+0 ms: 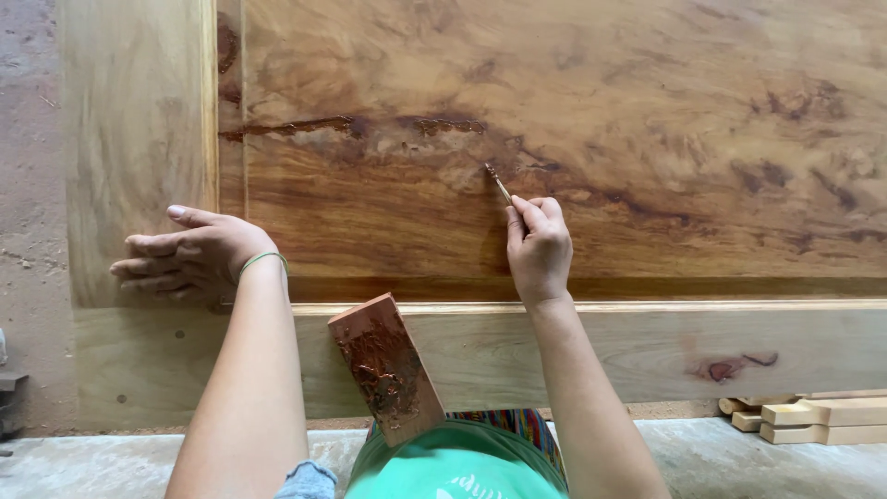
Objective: The person applies wood filler to cracks in a large wooden furniture frame using a small stick.
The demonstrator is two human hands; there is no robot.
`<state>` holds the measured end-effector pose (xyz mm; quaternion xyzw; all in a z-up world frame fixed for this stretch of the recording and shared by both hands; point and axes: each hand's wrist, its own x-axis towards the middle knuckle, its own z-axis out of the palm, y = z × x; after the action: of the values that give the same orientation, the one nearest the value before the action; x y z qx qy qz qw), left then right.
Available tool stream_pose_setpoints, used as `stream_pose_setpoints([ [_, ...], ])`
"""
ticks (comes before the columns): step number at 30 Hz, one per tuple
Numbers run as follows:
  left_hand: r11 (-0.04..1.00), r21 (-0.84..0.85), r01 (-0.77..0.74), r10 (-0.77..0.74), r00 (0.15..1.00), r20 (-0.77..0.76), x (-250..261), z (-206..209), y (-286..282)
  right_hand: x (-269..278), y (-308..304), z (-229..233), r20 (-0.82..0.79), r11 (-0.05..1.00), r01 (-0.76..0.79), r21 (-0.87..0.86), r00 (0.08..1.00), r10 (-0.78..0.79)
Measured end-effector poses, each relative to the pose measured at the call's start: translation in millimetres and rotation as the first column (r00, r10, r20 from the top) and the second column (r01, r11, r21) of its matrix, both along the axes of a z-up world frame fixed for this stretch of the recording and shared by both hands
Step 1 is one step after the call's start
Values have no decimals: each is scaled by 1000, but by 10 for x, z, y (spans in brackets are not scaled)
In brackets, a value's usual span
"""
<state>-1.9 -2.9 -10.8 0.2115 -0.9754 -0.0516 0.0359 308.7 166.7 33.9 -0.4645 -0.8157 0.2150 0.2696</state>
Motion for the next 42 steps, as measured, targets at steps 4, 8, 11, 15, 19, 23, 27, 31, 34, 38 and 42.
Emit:
stream_pose_setpoints([
  [4,1000,10,1,-1,1000,24,16,75,23,-19,-35,99,3,998,-49,26,999,49],
  [8,1000,29,0,0,1000,26,34,138,33,12,-38,65,-69,996,-51,-74,997,46],
  [11,999,33,-4,4,1000,13,2,74,24,52,-6,-16,-84,995,12,-97,996,-20],
  [15,1000,22,-15,15,1000,17,-4,51,17,-6,-64,38,-32,996,8,-88,999,-11],
  [19,1000,18,6,-6,1000,10,4,51,-1,-2,-17,20,-75,977,14,-212,997,-30],
  [23,1000,-1,2,-2,1000,8,3,31,1,-18,-38,65,-43,988,39,-146,998,-45],
  [27,1000,-17,7,-6,1000,28,26,73,10,-57,-55,80,-84,979,5,-204,996,-23],
  [31,1000,-3,0,0,1000,19,23,86,16,-45,14,26,-74,982,73,-173,993,-87],
  [34,1000,6,-9,8,1000,17,12,50,10,-96,-34,104,-25,992,40,-117,999,-43],
  [38,1000,0,0,0,1000,0,8,30,10,-86,3,81,-1,994,28,-106,1000,-28],
  [42,1000,-2,0,0,1000,1,4,32,5,-72,5,32,20,999,19,-34,1000,-18],
])
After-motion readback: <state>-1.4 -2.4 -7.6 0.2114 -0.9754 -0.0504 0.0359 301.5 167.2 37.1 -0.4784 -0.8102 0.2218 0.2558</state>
